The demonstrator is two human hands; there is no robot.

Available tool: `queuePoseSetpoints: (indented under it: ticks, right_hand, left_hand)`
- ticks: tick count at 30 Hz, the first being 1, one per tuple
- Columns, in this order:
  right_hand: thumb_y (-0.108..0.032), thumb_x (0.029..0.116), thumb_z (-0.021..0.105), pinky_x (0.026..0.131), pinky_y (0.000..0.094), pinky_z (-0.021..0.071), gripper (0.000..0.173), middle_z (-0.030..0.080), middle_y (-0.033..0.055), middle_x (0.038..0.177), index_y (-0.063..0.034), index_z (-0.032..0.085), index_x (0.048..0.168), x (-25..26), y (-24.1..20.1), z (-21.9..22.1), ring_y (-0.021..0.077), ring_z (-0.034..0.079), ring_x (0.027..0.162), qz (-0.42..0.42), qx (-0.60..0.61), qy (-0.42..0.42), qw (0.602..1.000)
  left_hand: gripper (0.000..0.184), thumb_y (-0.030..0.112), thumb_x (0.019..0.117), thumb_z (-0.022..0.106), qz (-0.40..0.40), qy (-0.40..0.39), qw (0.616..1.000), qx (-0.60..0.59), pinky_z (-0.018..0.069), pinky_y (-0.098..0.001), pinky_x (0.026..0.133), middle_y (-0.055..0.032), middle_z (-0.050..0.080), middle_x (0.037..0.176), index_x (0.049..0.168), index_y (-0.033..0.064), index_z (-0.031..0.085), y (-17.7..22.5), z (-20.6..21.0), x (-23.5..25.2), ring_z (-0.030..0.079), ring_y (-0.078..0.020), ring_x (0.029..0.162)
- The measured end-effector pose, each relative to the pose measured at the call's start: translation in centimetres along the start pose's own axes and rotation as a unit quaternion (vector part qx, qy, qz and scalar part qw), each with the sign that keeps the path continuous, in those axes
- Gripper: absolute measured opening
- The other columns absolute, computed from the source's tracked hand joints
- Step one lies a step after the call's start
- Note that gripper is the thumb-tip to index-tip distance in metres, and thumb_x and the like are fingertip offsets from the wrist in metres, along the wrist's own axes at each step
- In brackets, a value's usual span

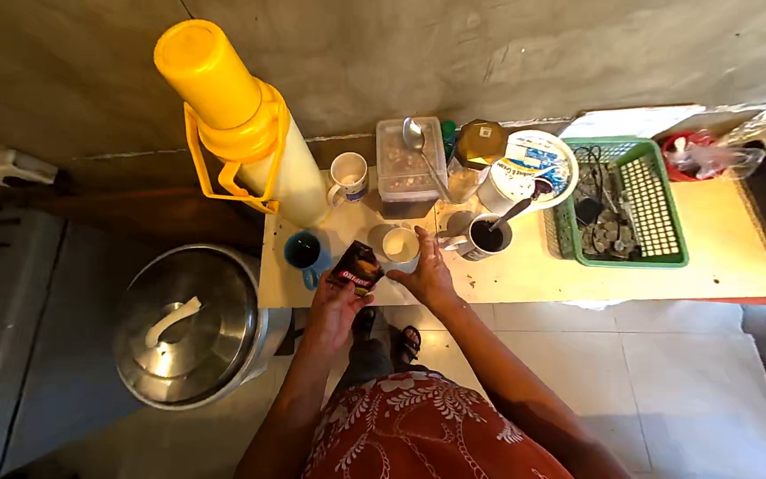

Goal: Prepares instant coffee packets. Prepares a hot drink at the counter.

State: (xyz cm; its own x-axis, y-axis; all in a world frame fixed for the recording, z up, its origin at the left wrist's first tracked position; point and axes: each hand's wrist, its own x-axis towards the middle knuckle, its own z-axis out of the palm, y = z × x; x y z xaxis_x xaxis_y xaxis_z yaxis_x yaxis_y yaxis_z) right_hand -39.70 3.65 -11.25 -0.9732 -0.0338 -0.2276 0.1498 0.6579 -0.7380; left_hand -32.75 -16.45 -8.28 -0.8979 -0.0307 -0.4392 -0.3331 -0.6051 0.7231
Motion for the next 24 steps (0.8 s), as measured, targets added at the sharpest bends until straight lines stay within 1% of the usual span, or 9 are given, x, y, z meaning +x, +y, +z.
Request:
queuePoseSetpoints:
  ticks: [2,4,6,10,12,14,18,22,24]
  right_hand:
    - [-0.033,0.0782,0.089,0.103,0.0601,0.0496,0.094,0.05,0.0221,0.149,-0.0085,0.039,0.154,0.8,0.7,0.6,0.0409,0.057,0.13,-0.008,0.024,-0.01,1.0]
    - [-0.031,0.0807,0.087,0.104,0.0595,0.0496,0.083,0.057,0.0195,0.144,-0.0079,0.046,0.149,0.8,1.1,1.0,0.038,0.059,0.128,-0.016,0.033,-0.005,0.999]
    - [-0.032,0.0817,0.085,0.103,0.0583,0.0513,0.081,0.059,0.0187,0.142,-0.0086,0.046,0.149,0.4,1.4,0.9,0.0366,0.061,0.126,-0.015,0.029,0.004,0.999]
    - [-0.033,0.0832,0.082,0.102,0.0552,0.0525,0.08,0.057,0.0195,0.143,-0.0053,0.045,0.149,-0.1,1.1,0.7,0.0361,0.062,0.125,-0.005,0.016,0.014,1.0]
    - [-0.034,0.0844,0.081,0.101,0.0547,0.0525,0.082,0.057,0.02,0.143,-0.0048,0.043,0.151,0.0,0.9,0.6,0.0363,0.063,0.123,0.016,0.01,0.006,1.0]
    - [-0.035,0.0848,0.081,0.101,0.0545,0.0523,0.082,0.058,0.0204,0.143,-0.0048,0.043,0.151,0.1,0.8,0.7,0.036,0.063,0.122,0.029,0.012,0.007,0.999]
    - [-0.035,0.0848,0.081,0.101,0.0535,0.0524,0.082,0.059,0.0204,0.141,-0.0052,0.042,0.15,0.2,0.6,1.1,0.0356,0.065,0.12,0.045,0.019,0.013,0.999]
    - [-0.035,0.0847,0.08,0.101,0.0529,0.0527,0.081,0.061,0.0195,0.138,-0.005,0.043,0.149,0.3,0.7,1.4,0.0347,0.066,0.118,0.049,0.027,0.022,0.998]
    - [-0.035,0.0853,0.08,0.102,0.0517,0.0524,0.079,0.061,0.0192,0.138,-0.0043,0.043,0.149,0.4,0.9,1.6,0.0334,0.066,0.119,0.046,0.036,0.025,0.998]
  left_hand:
    - [0.041,0.005,0.1035,0.047,0.024,-0.004,0.997,0.068,0.0609,-0.0468,0.085,-0.0209,0.06,0.125,0.142,0.003,0.032,0.1,0.8,2.1,0.069,-0.0321,0.104]
    - [0.033,0.014,0.109,0.04,0.031,-0.006,0.99,0.141,0.0613,-0.0444,0.085,-0.0195,0.062,0.123,0.14,0.0021,0.037,0.5,1.4,3.8,0.07,-0.0291,0.102]
    - [0.032,0.02,0.111,0.036,0.041,-0.017,0.978,0.202,0.0612,-0.0426,0.085,-0.0181,0.063,0.122,0.136,0.0013,0.042,0.7,1.8,5.1,0.07,-0.0267,0.101]
    - [0.034,0.022,0.1105,0.039,0.09,-0.056,0.939,0.326,0.0607,-0.0403,0.086,-0.0165,0.064,0.118,0.13,-0.0027,0.052,1.2,2.3,6.6,0.069,-0.0229,0.103]
    - [0.037,0.023,0.1103,0.041,0.106,-0.069,0.906,0.404,0.0598,-0.0407,0.089,-0.0184,0.065,0.117,0.13,-0.0041,0.056,1.7,2.7,7.1,0.069,-0.0234,0.104]
    - [0.036,0.021,0.11,0.042,0.134,-0.082,0.869,0.469,0.0588,-0.0413,0.088,-0.0192,0.067,0.112,0.128,-0.0043,0.059,2.1,3.1,7.6,0.07,-0.0232,0.099]
    - [0.032,0.022,0.1088,0.045,0.202,-0.11,0.79,0.569,0.0571,-0.0422,0.084,-0.0147,0.071,0.102,0.12,-0.0001,0.066,2.6,4.0,8.3,0.069,-0.0215,0.089]
    - [0.029,0.021,0.1075,0.049,0.258,-0.13,0.718,0.633,0.0583,-0.0417,0.089,-0.012,0.074,0.103,0.118,0.0018,0.069,2.9,5.0,8.3,0.072,-0.0206,0.095]
    - [0.028,0.021,0.1068,0.051,0.287,-0.136,0.688,0.652,0.0586,-0.0437,0.087,-0.0117,0.074,0.101,0.114,0.0026,0.07,2.8,5.3,8.5,0.072,-0.0226,0.093]
